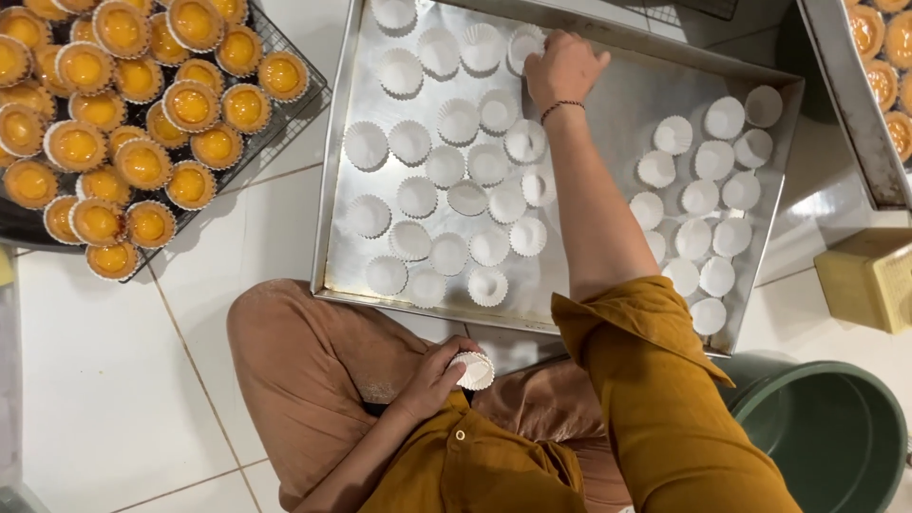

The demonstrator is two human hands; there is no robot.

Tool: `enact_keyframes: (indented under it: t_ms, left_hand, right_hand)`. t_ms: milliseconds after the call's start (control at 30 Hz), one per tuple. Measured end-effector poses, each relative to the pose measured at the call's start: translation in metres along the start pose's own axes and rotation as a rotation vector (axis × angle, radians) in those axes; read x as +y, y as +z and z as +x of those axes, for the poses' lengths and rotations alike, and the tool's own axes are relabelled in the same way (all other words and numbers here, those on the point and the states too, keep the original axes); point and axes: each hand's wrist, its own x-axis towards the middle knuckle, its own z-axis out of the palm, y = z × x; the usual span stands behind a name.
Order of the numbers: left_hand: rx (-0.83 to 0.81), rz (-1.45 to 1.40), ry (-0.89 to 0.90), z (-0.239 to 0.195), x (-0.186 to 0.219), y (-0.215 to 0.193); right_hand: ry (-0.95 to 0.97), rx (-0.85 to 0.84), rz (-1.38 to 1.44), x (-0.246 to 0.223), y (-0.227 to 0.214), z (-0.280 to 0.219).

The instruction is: A person is sitting on the floor and quickly arranging paper cupcake liners into a large metal baking tray.

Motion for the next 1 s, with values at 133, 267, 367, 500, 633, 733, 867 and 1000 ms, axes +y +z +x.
enact_keyframes:
  t_ms: [133, 267, 367, 500, 633, 733, 867, 1000]
  left_hand:
    - [0.015, 0.002, 0.009, 0.001, -0.003, 0.000]
    - [-0.002, -0.048, -0.057, 0.001, 0.004, 0.001]
    - [-0.002, -0.023, -0.051, 0.002, 0.010, 0.001]
    - [-0.015, 0.018, -0.089, 0.002, 0.013, 0.000]
    - [-0.004, 0.024, -0.054, 0.006, 0.009, 0.001]
    - [0.000, 0.042, -0.064, 0.002, 0.002, 0.003]
    - [0.005, 0.070, -0.116, 0.002, 0.005, 0.005]
    - [0.014, 0.031, -0.104, 0.000, -0.006, 0.005]
  right_hand:
    - [-0.224, 0.168, 0.006, 0.048, 0.003, 0.010]
    - [-0.533, 0.140, -0.122, 0.122, -0.029, 0.009]
    - [-0.555, 0.070, -0.202, 0.172, -0.042, 0.011]
    - [-0.645, -0.071, -0.043, 0.200, -0.084, -0.011]
    - [-0.492, 0.107, -0.056, 0.247, -0.087, -0.029]
    - [-0.376, 0.083, -0.217, 0.268, -0.066, -0.062]
    - [-0.269, -0.153, -0.045, 0.252, -0.073, -0.084]
    - [-0.241, -0.196, -0.051, 0.258, -0.084, -0.071]
